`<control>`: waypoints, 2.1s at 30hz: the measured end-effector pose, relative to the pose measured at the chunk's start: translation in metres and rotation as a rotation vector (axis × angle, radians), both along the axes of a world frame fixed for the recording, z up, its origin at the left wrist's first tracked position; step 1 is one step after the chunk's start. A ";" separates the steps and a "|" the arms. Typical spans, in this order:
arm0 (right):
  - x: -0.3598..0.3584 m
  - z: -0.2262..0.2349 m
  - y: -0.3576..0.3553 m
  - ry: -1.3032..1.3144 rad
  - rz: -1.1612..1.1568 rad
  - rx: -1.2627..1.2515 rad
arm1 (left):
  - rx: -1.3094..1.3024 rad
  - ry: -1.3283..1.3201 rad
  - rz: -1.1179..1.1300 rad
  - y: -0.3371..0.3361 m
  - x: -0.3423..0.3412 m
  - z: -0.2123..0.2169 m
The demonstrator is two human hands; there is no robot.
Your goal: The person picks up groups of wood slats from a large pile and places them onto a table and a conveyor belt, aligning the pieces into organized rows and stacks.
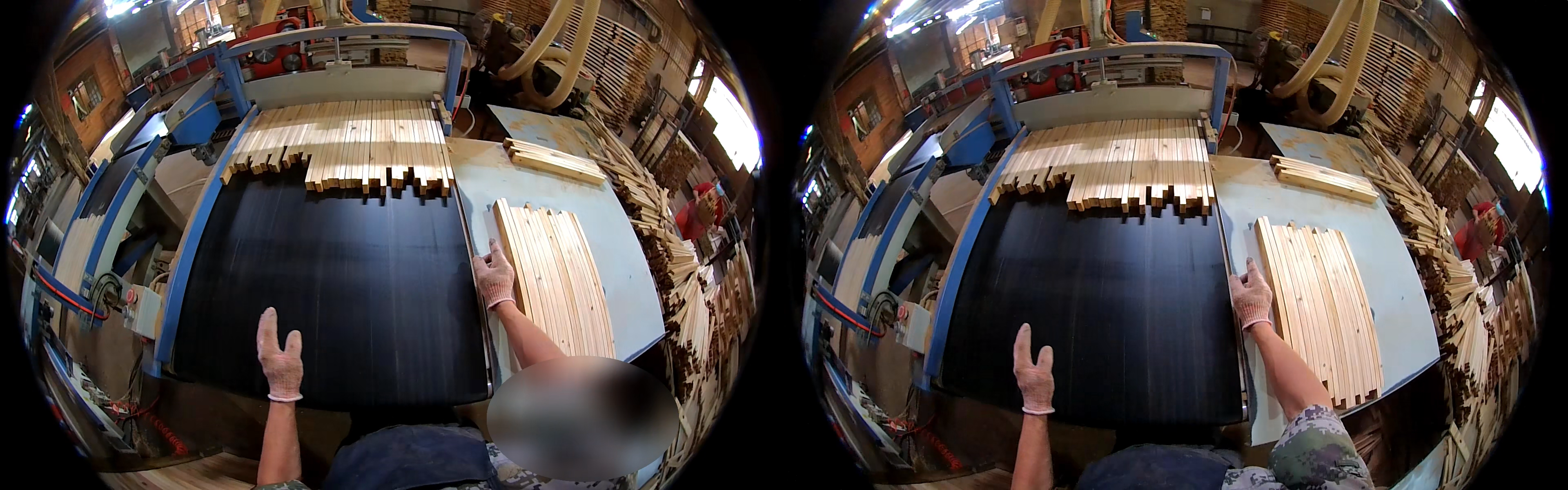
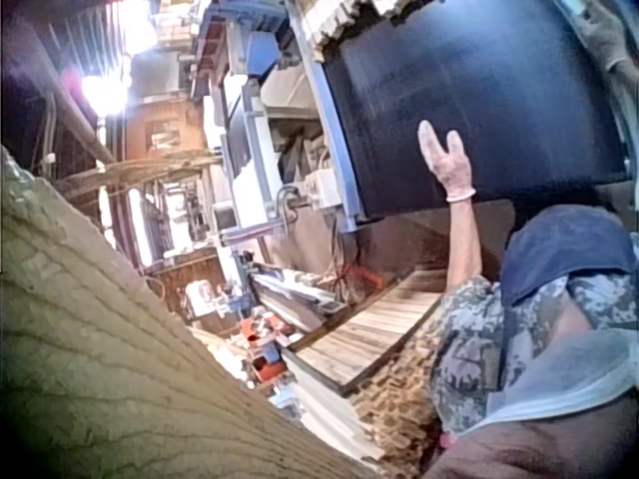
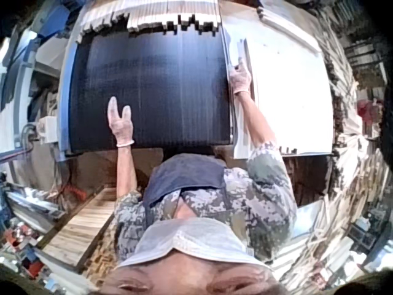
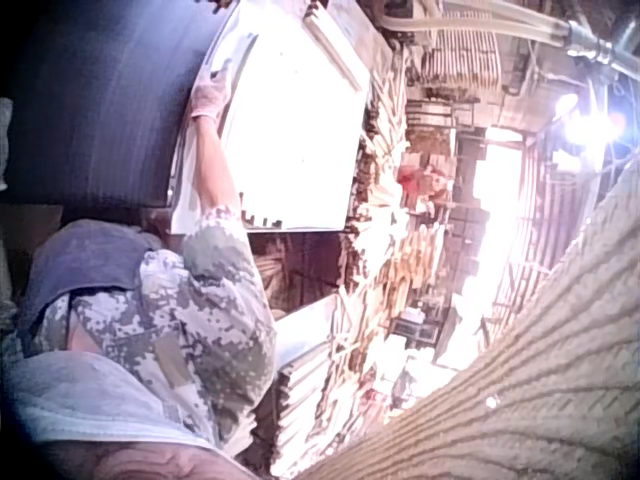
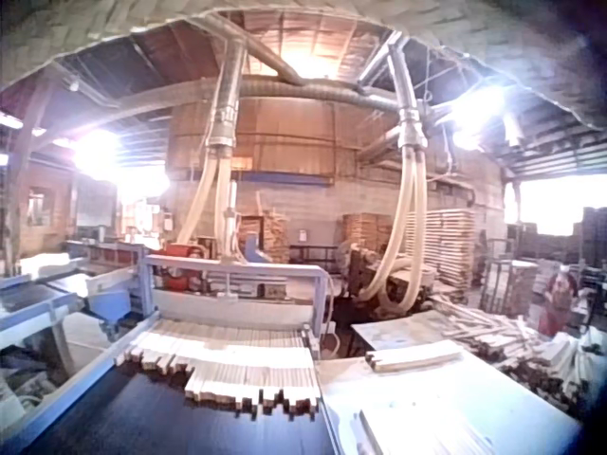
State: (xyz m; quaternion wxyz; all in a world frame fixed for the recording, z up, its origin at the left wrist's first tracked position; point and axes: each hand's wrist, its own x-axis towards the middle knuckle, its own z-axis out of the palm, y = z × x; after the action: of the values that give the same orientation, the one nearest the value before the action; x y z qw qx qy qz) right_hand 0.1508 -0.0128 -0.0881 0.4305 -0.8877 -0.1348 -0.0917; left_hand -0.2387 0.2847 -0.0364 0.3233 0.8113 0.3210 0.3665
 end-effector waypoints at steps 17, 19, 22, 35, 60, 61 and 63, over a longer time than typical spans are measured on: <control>0.023 -0.040 -0.011 -0.043 0.123 0.025 | 0.315 0.017 0.039 -0.058 -0.014 -0.014; 0.047 -0.059 -0.035 0.111 0.201 0.201 | 0.264 0.008 0.051 -0.062 -0.018 -0.018; 0.084 -0.086 -0.047 0.144 0.245 0.309 | 0.187 0.116 0.152 -0.073 -0.026 -0.036; -0.019 0.018 0.016 -0.026 0.350 0.146 | 0.014 0.241 0.198 -0.076 -0.031 -0.041; 0.112 -0.076 0.046 1.122 0.389 1.254 | -0.070 0.275 0.175 -0.079 -0.032 -0.047; 0.124 -0.079 0.030 1.153 0.379 1.352 | -0.052 0.273 0.169 -0.079 -0.030 -0.046; 0.142 -0.085 0.016 1.274 0.386 1.527 | -0.023 0.278 0.194 -0.078 -0.031 -0.048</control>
State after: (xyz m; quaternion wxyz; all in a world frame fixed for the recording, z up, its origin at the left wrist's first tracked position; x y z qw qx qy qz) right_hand 0.2930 0.0032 -0.1727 0.8823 -0.2220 0.0736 0.4084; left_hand -0.2699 0.2067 -0.0847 0.2484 0.8156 0.4435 0.2766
